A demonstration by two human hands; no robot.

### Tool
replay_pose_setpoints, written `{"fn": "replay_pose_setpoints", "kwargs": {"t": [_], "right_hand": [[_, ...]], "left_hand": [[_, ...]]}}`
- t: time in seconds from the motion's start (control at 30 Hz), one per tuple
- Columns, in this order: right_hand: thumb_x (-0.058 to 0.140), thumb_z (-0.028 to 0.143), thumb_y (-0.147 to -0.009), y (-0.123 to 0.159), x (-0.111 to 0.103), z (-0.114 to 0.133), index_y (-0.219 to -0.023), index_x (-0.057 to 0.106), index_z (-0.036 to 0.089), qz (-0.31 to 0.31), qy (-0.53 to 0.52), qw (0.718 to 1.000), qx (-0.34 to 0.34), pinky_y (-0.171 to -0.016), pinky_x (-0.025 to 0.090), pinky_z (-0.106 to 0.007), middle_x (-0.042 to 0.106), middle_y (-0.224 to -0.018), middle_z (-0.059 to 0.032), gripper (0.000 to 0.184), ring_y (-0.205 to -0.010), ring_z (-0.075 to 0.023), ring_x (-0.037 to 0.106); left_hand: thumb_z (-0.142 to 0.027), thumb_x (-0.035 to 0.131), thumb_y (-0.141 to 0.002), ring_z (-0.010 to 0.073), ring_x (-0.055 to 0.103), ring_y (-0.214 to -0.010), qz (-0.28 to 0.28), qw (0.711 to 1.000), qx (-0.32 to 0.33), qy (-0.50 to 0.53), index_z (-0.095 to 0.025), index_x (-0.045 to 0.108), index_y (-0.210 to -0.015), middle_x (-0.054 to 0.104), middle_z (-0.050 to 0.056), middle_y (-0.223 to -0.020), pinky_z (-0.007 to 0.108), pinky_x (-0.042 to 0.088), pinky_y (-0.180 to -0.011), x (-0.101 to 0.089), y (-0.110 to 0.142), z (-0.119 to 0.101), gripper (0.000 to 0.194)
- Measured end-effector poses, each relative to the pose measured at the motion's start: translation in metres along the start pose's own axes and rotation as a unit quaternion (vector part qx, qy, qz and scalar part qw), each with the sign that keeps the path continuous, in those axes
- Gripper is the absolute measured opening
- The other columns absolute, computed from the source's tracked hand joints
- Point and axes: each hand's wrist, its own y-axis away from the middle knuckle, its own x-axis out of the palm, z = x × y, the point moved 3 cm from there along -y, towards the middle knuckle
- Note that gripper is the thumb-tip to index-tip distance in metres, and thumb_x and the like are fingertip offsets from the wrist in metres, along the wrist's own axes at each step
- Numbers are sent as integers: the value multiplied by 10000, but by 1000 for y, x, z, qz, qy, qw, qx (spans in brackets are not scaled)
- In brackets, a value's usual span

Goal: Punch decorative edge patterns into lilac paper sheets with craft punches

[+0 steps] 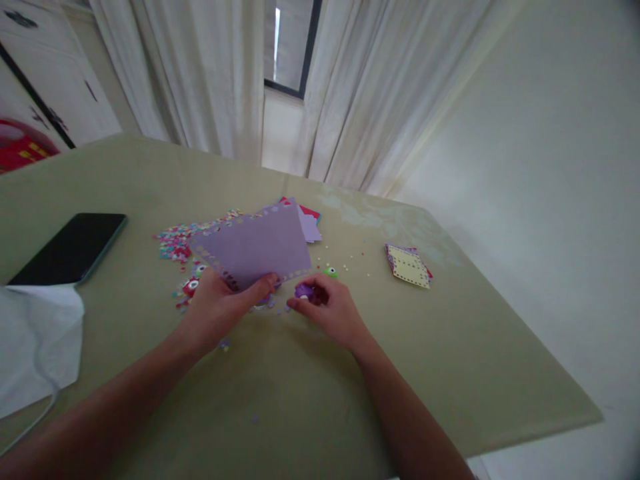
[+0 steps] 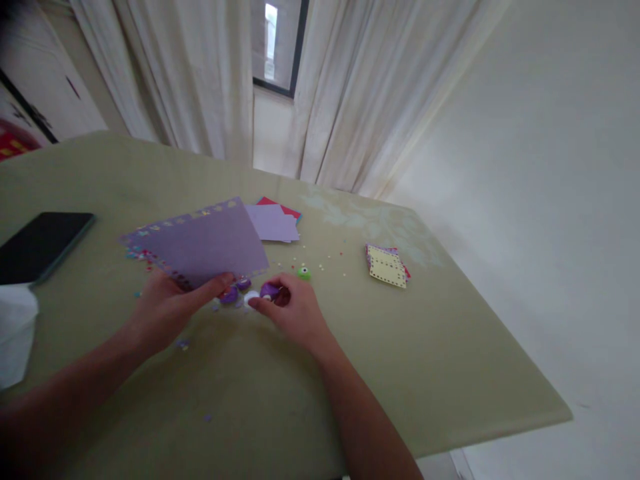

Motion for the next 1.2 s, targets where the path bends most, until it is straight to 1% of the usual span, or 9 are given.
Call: {"fn": "replay_pose_setpoints", "kwargs": {"t": [0.1,0.2,0.33,0.53,0.7,0.8,0.9,1.03,1.2], "right_hand": [[899,287,-815,-1,0,0,-1036,794,180,-30,168,984,-45,-718,471,-305,673,-884,-29,268,-754,-171,598],[873,244,-851,-1,4,1,-1134,794,168,-28,245,968,-51,-815,501,-340,696,-979,-69,304,-847,-202,633],[810,200,-903,-1,6,-2,-1132,798,175,-33,260,963,-64,-886,513,-355,706,-1036,-86,230,-919,-218,657],[782,184,-888,-1,5,-7,-1135,785,176,-54,237,967,-73,-774,523,-332,698,-1057,-87,247,-753,-175,625],[705,288,-935,0,-3,1,-1016,773,188,-123,114,982,-83,-673,473,-299,695,-944,-53,145,-661,-143,563],[554,486,-1044,0,-9,7,-995,768,201,-137,-68,986,-72,-589,418,-279,692,-863,-41,359,-636,-140,531],[627,596,-987,1,-10,12,-1024,768,209,-111,-189,974,-58,-540,375,-266,656,-786,-11,414,-590,-126,481],[863,471,-822,2,-7,16,-835,732,207,-110,-215,970,-38,-589,414,-261,630,-718,20,295,-623,-125,511],[871,440,-802,1,-8,14,-811,734,207,-145,-244,958,-35,-632,450,-270,661,-736,15,270,-655,-136,539]], "left_hand": [[-406,874,-673,265,755,-763,0,1000,-3,7,-209,770,-819,832,56,-874,371,646,-711,1,1,-3,266],[-402,884,-654,262,749,-753,-1,1000,-6,13,-211,773,-804,830,53,-858,375,646,-716,1,2,-4,267],[-405,883,-664,260,747,-751,2,1000,-5,16,-206,774,-798,827,59,-859,373,644,-712,0,2,-3,263],[-390,890,-651,267,753,-768,-10,1000,2,19,-209,776,-865,830,59,-885,367,641,-687,0,3,-5,302],[-399,883,-681,255,750,-769,0,1000,8,11,-209,771,-862,830,58,-901,359,634,-700,-1,3,-4,285],[-425,860,-726,233,731,-705,34,999,9,-17,-205,770,-871,819,51,-847,333,605,-640,-2,1,1,279],[-433,838,-754,205,671,-578,109,991,8,-71,-204,737,-771,753,20,-666,290,525,-524,1,0,4,250],[-449,798,-806,185,648,-555,167,983,18,-75,-206,709,-729,711,1,-615,271,507,-522,7,2,3,270],[-543,694,-908,143,573,-527,137,990,27,-34,-205,697,-746,644,-20,-603,237,458,-496,3,-2,-2,375]]}}
